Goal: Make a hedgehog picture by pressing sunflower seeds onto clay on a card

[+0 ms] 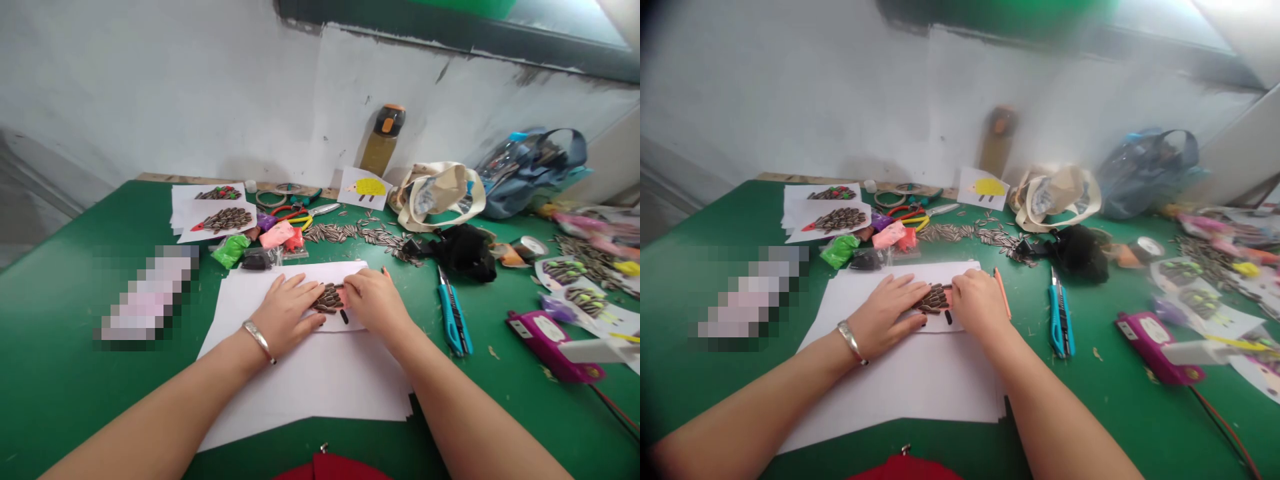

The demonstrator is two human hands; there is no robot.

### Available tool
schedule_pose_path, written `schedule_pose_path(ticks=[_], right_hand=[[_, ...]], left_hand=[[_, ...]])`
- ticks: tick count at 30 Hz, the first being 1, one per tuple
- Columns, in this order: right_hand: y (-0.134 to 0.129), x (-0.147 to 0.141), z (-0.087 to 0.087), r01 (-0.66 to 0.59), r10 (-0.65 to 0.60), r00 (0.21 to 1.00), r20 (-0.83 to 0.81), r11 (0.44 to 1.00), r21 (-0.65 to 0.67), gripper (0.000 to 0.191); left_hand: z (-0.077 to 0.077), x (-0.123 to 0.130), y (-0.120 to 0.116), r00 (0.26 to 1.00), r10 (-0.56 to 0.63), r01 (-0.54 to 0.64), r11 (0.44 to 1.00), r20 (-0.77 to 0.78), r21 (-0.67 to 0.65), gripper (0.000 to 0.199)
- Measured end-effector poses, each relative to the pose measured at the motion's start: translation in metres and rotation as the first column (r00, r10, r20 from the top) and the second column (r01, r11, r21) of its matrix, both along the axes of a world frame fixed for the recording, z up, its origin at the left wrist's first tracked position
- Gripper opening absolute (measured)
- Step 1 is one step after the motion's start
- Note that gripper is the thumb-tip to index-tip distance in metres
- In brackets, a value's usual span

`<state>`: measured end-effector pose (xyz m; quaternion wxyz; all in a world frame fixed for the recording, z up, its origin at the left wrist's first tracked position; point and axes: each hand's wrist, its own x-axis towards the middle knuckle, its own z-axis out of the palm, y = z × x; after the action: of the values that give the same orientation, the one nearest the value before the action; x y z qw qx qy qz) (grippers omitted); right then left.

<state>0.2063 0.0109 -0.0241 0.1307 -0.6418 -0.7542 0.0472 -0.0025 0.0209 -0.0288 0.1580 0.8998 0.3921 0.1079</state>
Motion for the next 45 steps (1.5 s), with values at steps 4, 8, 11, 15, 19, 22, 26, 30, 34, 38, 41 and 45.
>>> schedule_pose_path(ticks=[4, 8, 11, 15, 19, 22, 26, 30, 34, 38, 41, 45], right_hand=[[-0.001, -0.002, 0.0, -0.001, 0.001, 1.0, -0.007, 1.0, -0.02, 0.026], [-0.001, -0.002, 0.0, -0.004, 0.004, 1.0, -0.026, 1.0, -0.012, 0.027], [-0.001, -0.002, 0.001, -0.007, 0.007, 0.999, -0.038, 1.0, -0.018, 0.027], [-0.001, -0.002, 0.001, 0.002, -0.004, 0.999, -0.045, 1.0, -0.027, 0.027], [0.0, -0.002, 0.001, 0.006, -0.007, 0.999, -0.052, 1.0, -0.026, 0.028], [0.0, -0.001, 0.001, 0.011, -0.013, 0.998, -0.06, 0.999, -0.03, 0.028], [0.0, 0.0, 0.001, 0.012, -0.014, 0.998, -0.069, 1.0, -0.025, 0.028], [0.0, 0.0, 0.0, 0.012, -0.012, 0.995, -0.095, 1.0, -0.002, 0.026], [-0.001, -0.001, -0.003, 0.004, 0.003, 0.992, -0.129, 0.999, 0.051, 0.021], [-0.003, -0.006, 0.002, -0.013, 0.025, 0.988, -0.152, 0.997, 0.08, 0.022], [-0.002, -0.012, 0.011, -0.061, 0.075, 0.983, -0.165, 0.994, 0.091, 0.025], [0.008, -0.027, 0.019, -0.179, 0.184, 0.979, -0.093, 0.982, 0.058, 0.03]], left_hand=[[-0.003, 0.0, 0.0, 1.0, -0.005, 0.005, 0.999, 0.02, 0.038, 0.047], [-0.005, 0.001, 0.0, 0.999, 0.009, -0.011, 0.998, 0.038, 0.063, 0.047], [-0.003, 0.002, 0.0, 0.999, 0.008, -0.01, 0.999, 0.048, 0.044, 0.044], [0.001, 0.002, 0.002, 0.997, 0.033, -0.033, 0.999, 0.073, -0.006, 0.039], [-0.001, -0.001, 0.006, 0.991, 0.092, -0.089, 0.995, 0.092, -0.039, 0.039], [-0.006, -0.003, 0.008, 0.988, 0.113, -0.111, 0.994, 0.107, -0.024, 0.042], [-0.011, -0.006, 0.01, 0.982, 0.123, -0.124, 0.992, 0.145, -0.006, 0.043], [-0.013, -0.006, 0.012, 0.962, 0.153, -0.153, 0.988, 0.228, -0.02, 0.04], [-0.012, -0.005, 0.015, 0.94, 0.162, -0.17, 0.985, 0.3, 0.0, 0.038], [-0.012, -0.003, 0.017, 0.929, 0.195, -0.214, 0.976, 0.314, 0.027, 0.034], [-0.011, -0.003, 0.017, 0.92, 0.233, -0.256, 0.966, 0.314, 0.033, 0.031], [-0.008, -0.004, 0.017, 0.907, 0.273, -0.29, 0.957, 0.32, 0.007, 0.03]])
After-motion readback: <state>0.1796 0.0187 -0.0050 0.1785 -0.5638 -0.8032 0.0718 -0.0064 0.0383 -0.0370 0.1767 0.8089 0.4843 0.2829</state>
